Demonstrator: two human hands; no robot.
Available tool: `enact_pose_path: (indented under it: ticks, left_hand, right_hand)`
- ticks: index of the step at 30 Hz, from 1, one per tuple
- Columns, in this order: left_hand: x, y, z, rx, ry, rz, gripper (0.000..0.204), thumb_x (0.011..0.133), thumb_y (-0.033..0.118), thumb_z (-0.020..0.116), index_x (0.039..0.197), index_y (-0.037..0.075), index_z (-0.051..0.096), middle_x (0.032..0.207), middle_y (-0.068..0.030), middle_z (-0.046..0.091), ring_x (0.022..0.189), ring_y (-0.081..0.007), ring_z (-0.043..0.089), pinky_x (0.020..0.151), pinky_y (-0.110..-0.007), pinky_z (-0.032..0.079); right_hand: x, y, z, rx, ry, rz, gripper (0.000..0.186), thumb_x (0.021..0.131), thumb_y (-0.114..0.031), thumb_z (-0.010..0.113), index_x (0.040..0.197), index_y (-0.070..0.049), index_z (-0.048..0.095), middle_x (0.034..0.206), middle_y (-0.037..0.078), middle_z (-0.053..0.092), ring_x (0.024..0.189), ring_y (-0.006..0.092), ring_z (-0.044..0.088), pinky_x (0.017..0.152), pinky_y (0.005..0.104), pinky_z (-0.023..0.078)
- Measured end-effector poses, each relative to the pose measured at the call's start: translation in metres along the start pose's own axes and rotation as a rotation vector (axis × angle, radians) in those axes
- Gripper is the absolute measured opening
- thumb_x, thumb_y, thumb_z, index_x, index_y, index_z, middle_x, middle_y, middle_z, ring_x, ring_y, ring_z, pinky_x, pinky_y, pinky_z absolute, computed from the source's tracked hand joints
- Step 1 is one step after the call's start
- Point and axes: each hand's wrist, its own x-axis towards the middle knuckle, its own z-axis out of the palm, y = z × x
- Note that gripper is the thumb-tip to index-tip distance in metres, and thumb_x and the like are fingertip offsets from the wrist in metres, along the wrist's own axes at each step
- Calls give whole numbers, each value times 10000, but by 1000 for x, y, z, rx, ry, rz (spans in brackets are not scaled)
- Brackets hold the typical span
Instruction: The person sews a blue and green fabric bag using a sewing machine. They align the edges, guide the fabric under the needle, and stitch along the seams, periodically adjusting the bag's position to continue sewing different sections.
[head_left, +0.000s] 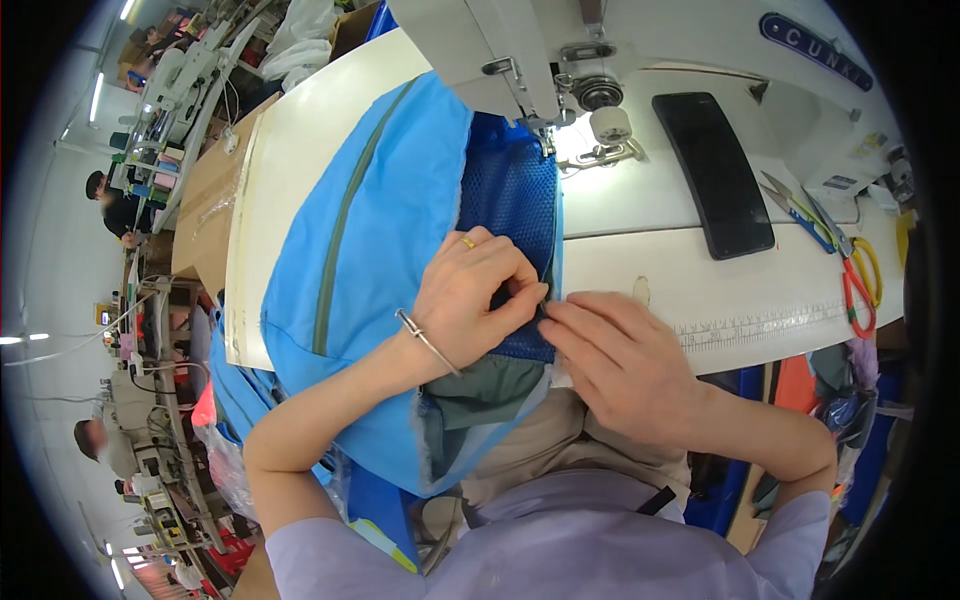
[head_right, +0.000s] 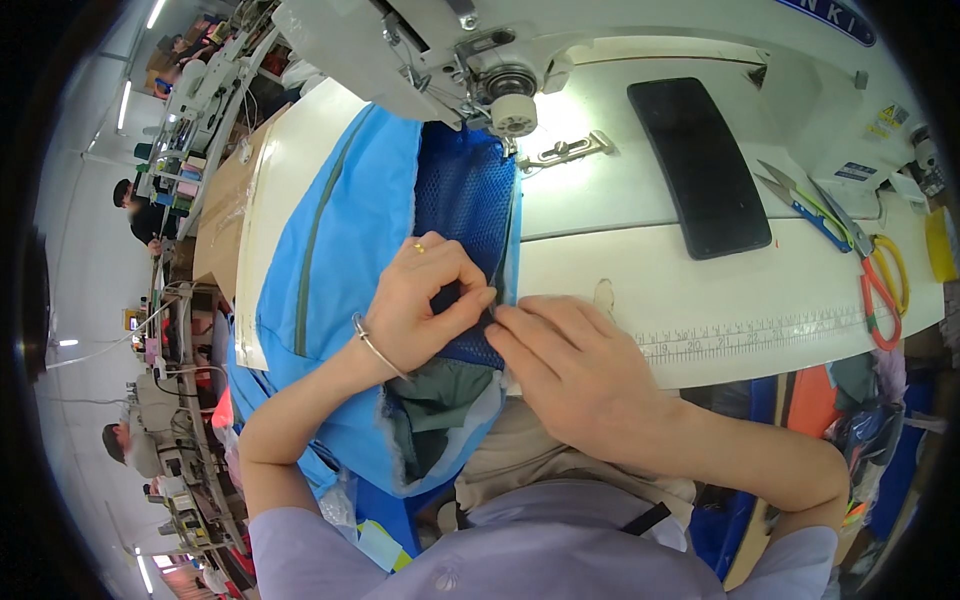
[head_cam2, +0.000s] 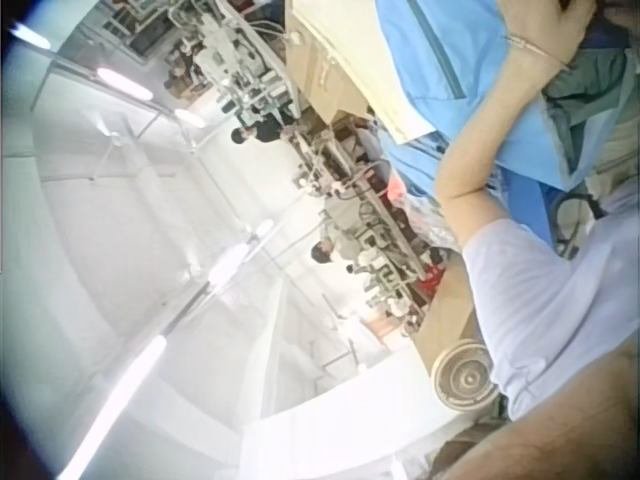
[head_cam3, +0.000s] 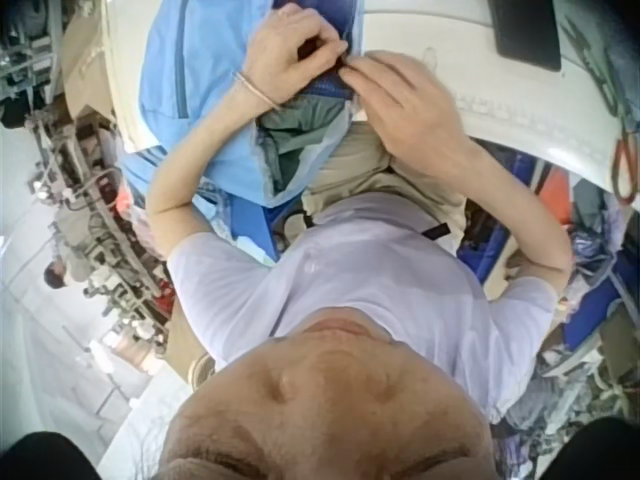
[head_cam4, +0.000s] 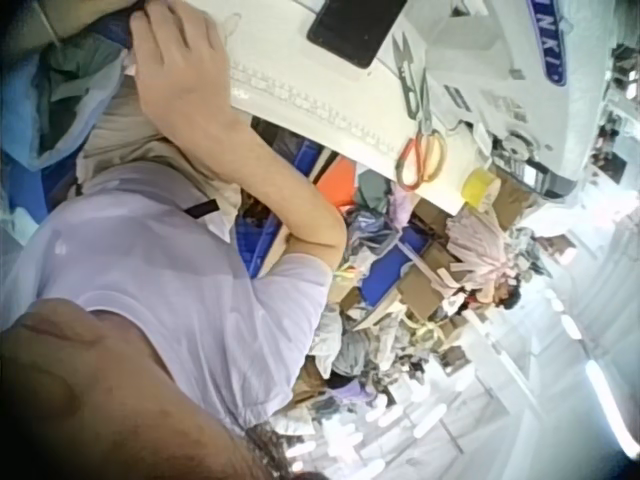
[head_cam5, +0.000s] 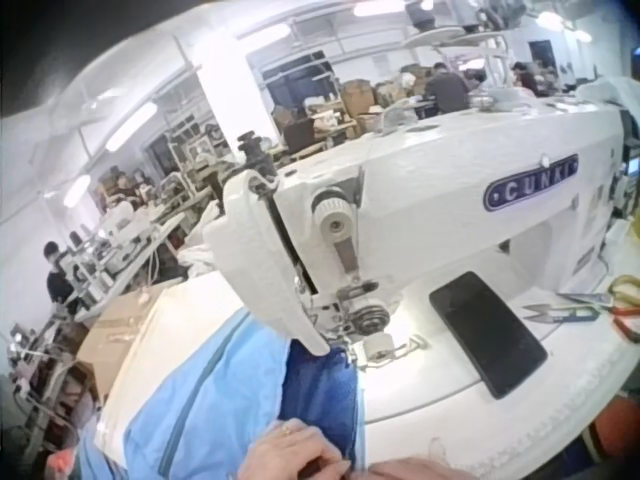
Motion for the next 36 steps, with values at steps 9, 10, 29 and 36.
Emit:
enact_pose_path:
  ticks: [9, 10, 29, 36]
  left_hand:
    - [-5, -6, -4, -112, -37, 9, 96, 871, 82, 718, 851, 80, 624, 832, -42, 633, 784, -240, 575, 790, -356, 415]
    - [-5, -7, -3, -119, -22, 18, 83, 862, 73, 716, 865, 81, 634, 838, -43, 636, 785, -242, 587, 791, -355, 422]
    - [2, -18, -8, -147, 66, 219, 203, 643, -54, 629, 787, 87, 652, 841, -70, 642, 834, -282, 652, 923, -444, 538]
    - [9, -20, -11, -16, 0, 278, 328, 663, -10, 686, 983, 63, 695, 1168, -140, 682, 1115, -328, 664, 1068, -528, 482]
  right_hand:
    - [1, 4, -6, 88, -30, 45, 453, 735, -1, 673, 1182, 74, 667, 1194, 183, 651, 1149, 336, 604, 965, 416, 529]
    - [2, 4, -7, 96, -41, 40, 459, 734, 6, 668, 1189, 65, 667, 1195, 177, 652, 1153, 334, 603, 967, 416, 528]
    - [30, 34, -6, -342, -91, -436, 291, 738, -154, 660, 922, 65, 714, 1056, 205, 709, 1073, 354, 663, 924, 420, 549]
    - [25, 37, 0, -240, -69, -418, 315, 671, -135, 661, 887, 90, 702, 965, 228, 703, 993, 340, 687, 831, 366, 566]
